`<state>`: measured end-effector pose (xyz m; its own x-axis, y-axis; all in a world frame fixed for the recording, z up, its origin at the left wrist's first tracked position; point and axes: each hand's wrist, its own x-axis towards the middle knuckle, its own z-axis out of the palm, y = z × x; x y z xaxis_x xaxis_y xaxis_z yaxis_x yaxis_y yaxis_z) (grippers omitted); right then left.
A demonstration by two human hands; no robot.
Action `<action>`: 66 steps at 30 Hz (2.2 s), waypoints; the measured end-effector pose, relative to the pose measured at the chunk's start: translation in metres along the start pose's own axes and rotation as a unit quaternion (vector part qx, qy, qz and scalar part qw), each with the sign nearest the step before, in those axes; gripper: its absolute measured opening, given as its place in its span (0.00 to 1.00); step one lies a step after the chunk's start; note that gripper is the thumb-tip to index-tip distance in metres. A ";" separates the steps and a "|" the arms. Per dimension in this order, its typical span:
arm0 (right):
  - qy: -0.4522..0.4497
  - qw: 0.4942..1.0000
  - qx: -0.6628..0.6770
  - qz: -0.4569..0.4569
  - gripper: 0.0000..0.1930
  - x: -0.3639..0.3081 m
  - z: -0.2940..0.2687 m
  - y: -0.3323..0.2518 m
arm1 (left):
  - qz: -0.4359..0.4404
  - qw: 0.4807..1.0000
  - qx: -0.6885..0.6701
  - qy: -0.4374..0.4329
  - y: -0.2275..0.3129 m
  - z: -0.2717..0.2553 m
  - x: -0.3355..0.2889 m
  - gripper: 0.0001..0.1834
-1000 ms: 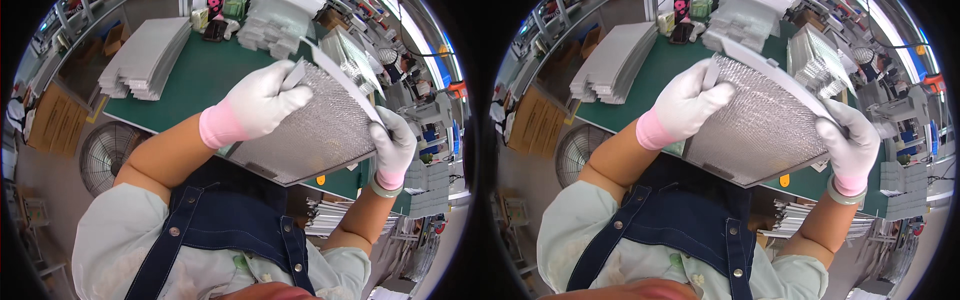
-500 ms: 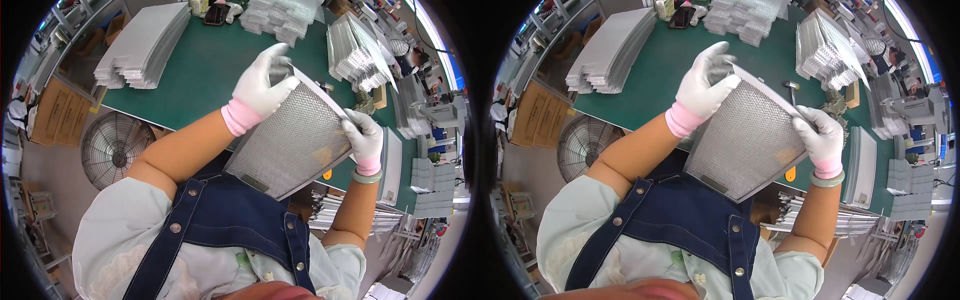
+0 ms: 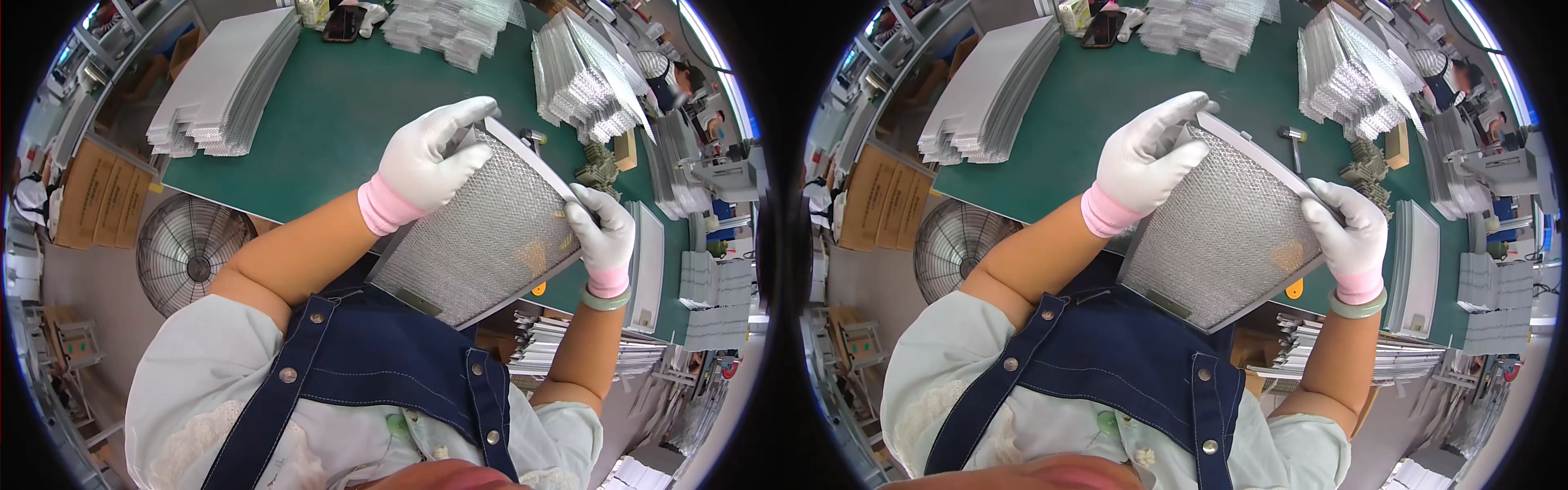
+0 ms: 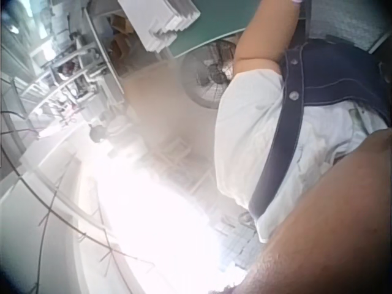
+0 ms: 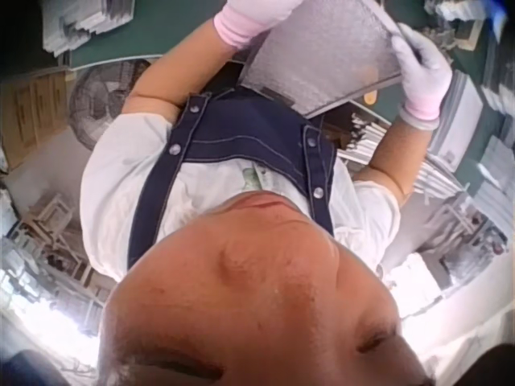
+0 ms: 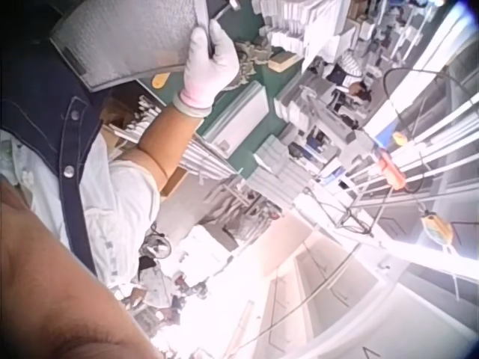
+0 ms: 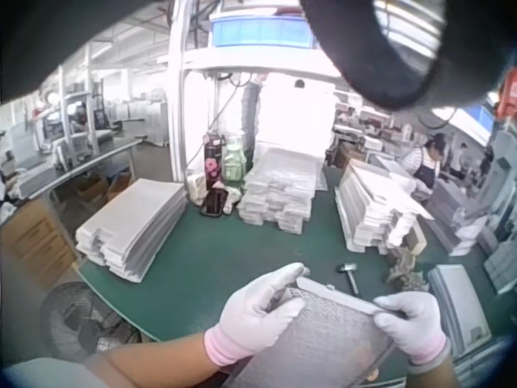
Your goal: The person assembles metal mesh screens into rectangular frames. They place a plastic insert onto the mesh, fit the mesh into the frame, and secure the edges using a hammer and a screwdriver. The person repeats this process for multiple units, stacking the finished frames on the table.
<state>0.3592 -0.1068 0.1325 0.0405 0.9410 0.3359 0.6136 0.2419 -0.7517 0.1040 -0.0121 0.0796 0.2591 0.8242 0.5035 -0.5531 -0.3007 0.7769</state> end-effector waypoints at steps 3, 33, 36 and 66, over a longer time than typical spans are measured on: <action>-0.004 1.000 0.030 -0.002 0.15 -0.003 -0.006 0.012 | -0.033 0.998 0.035 -0.045 0.006 -0.009 0.002 0.23; 0.052 0.891 -0.361 -0.270 0.15 0.023 0.067 -0.048 | -0.063 0.997 0.035 -0.017 0.013 -0.023 -0.012 0.17; 0.051 0.889 -0.370 -0.267 0.15 0.023 0.069 -0.051 | -0.057 0.995 0.074 0.030 0.018 -0.012 -0.013 0.16; 0.304 0.940 -0.075 -0.137 0.10 -0.018 0.019 -0.123 | 0.284 0.779 0.556 -0.065 0.126 0.053 0.019 0.19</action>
<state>0.2677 -0.1487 0.2080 0.2802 0.5273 0.8021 0.7687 0.3772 -0.5165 0.0812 -0.0604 0.2073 0.3402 0.3735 0.8630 0.4004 -0.8879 0.2265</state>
